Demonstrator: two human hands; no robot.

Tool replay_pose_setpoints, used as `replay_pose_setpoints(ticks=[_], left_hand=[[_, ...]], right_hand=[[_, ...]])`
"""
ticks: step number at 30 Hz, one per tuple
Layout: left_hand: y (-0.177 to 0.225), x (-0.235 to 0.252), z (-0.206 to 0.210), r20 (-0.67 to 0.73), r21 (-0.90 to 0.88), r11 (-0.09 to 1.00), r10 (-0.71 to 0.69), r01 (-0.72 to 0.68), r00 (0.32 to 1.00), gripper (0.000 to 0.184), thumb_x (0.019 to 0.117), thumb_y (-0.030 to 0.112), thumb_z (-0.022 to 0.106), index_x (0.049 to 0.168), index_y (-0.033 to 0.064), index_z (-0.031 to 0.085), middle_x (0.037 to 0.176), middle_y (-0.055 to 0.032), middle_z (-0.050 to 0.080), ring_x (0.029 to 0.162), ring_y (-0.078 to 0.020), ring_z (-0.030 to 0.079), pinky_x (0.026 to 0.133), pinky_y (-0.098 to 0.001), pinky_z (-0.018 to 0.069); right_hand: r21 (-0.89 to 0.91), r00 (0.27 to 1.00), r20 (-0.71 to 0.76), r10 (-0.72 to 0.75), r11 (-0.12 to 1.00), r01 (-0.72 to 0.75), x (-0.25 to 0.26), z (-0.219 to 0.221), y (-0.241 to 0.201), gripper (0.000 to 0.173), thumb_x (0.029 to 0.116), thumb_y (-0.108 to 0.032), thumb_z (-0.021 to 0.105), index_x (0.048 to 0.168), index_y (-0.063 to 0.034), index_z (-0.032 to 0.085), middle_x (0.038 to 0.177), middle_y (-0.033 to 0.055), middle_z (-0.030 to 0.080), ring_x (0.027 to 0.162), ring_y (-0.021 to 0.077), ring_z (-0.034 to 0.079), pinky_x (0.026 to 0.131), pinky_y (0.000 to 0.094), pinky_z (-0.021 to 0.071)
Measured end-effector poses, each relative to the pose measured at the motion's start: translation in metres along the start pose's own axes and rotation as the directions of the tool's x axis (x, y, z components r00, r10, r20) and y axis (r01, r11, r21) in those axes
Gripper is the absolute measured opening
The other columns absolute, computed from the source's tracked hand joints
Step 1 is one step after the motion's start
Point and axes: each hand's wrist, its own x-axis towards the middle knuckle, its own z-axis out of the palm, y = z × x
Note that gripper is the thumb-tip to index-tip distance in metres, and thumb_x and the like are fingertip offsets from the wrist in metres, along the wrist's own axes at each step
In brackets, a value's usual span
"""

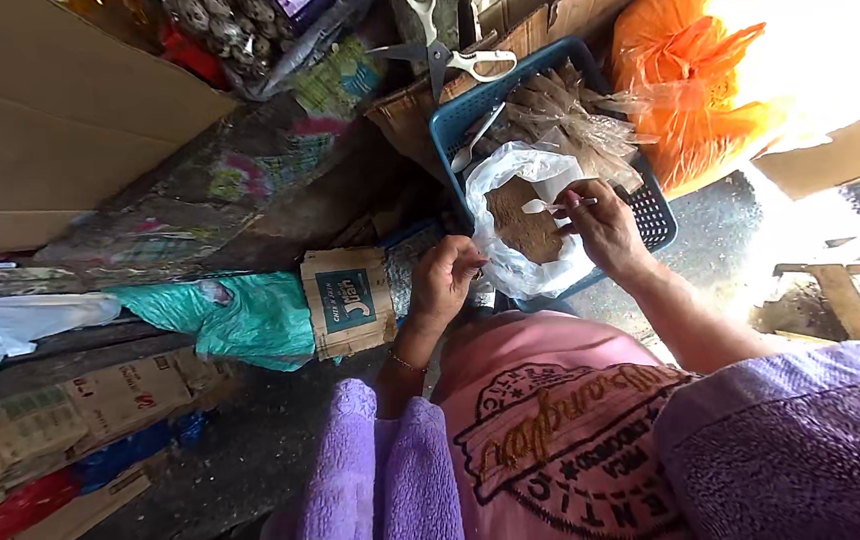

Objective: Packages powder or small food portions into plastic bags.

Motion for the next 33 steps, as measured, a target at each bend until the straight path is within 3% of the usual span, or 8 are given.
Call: replay_pose_setpoints(ticks=[3,7,9,13,19,23,28,33], left_hand=[[-0.004,0.001,-0.008,0.076,-0.011,1.000,-0.028,0.029,0.997,0.033,0.1052,0.032,0.057,0.102,0.0000,0.064,0.087,-0.0085,0.065,0.078,-0.0111,0.063,0.074,-0.0265,0.0550],[-0.011,0.007,-0.016,0.137,0.011,0.999,-0.038,0.036,0.990,0.031,0.1059,0.031,0.055,0.100,0.0011,0.064,0.083,-0.0067,0.063,0.070,-0.0094,0.060,0.067,-0.0247,0.0530],[-0.013,0.011,-0.018,0.144,0.016,0.999,-0.032,0.030,0.989,0.030,0.1058,0.029,0.056,0.100,0.0010,0.063,0.081,-0.0060,0.062,0.068,-0.0078,0.058,0.065,-0.0226,0.0520],[-0.008,0.020,-0.023,0.209,0.103,0.994,-0.046,0.025,0.977,0.029,0.1066,0.031,0.054,0.102,0.0034,0.062,0.080,-0.0057,0.059,0.064,-0.0081,0.055,0.060,-0.0220,0.0499],[-0.026,0.045,-0.008,0.186,0.126,0.992,-0.012,-0.011,0.983,0.033,0.1066,0.030,0.054,0.100,-0.0007,0.065,0.083,-0.0074,0.064,0.072,-0.0080,0.060,0.071,-0.0235,0.0521],[-0.020,0.052,-0.002,0.260,0.178,0.984,-0.030,-0.017,0.965,0.034,0.1074,0.032,0.052,0.101,0.0015,0.064,0.082,-0.0083,0.062,0.069,-0.0128,0.059,0.066,-0.0290,0.0519],[-0.033,0.059,0.015,0.277,0.153,0.987,0.009,-0.053,0.961,0.034,0.1060,0.030,0.055,0.098,-0.0002,0.067,0.080,-0.0091,0.066,0.071,-0.0141,0.063,0.069,-0.0311,0.0535],[-0.040,0.061,0.018,0.332,0.159,0.985,0.006,-0.062,0.943,0.034,0.1061,0.031,0.054,0.097,0.0011,0.067,0.079,-0.0084,0.065,0.071,-0.0153,0.062,0.069,-0.0323,0.0528]], right_hand=[[0.015,0.992,-0.128,0.014,1.000,-0.012,-0.003,0.008,0.005,0.030,0.1093,-0.020,0.045,0.116,0.0045,0.062,0.116,0.0149,0.056,0.088,0.0123,0.069,0.080,0.0295,0.0627],[0.045,0.974,-0.227,0.017,0.999,-0.007,-0.010,0.013,0.013,0.022,0.1076,-0.018,0.052,0.113,0.0025,0.059,0.090,0.0067,0.069,0.071,0.0089,0.071,0.072,0.0292,0.0628],[0.045,0.968,-0.251,0.009,0.999,0.002,-0.015,0.013,0.017,0.020,0.1064,-0.017,0.055,0.111,0.0013,0.060,0.085,0.0046,0.070,0.070,0.0081,0.071,0.070,0.0281,0.0627],[0.005,0.951,-0.304,-0.054,0.998,0.058,-0.020,0.006,0.026,0.022,0.1057,-0.017,0.057,0.111,0.0039,0.064,0.087,0.0073,0.073,0.074,0.0079,0.073,0.073,0.0277,0.0628],[-0.043,0.959,-0.280,-0.041,0.999,0.030,-0.008,0.003,0.034,0.025,0.1060,-0.021,0.057,0.111,0.0023,0.066,0.086,0.0081,0.074,0.074,0.0095,0.073,0.073,0.0292,0.0624],[-0.027,0.974,-0.226,0.024,0.999,-0.031,0.003,0.019,0.037,0.027,0.1056,-0.022,0.057,0.112,0.0028,0.068,0.085,0.0099,0.074,0.071,0.0124,0.073,0.072,0.0314,0.0621],[0.076,0.975,-0.173,0.139,0.989,-0.128,0.011,0.027,0.040,0.027,0.1060,-0.023,0.057,0.112,0.0011,0.067,0.083,0.0069,0.075,0.071,0.0102,0.074,0.072,0.0294,0.0625],[0.353,0.948,-0.194,0.253,0.919,-0.173,0.005,0.011,0.032,0.018,0.1058,-0.016,0.057,0.110,0.0007,0.063,0.085,0.0046,0.074,0.073,0.0124,0.075,0.072,0.0317,0.0658]])
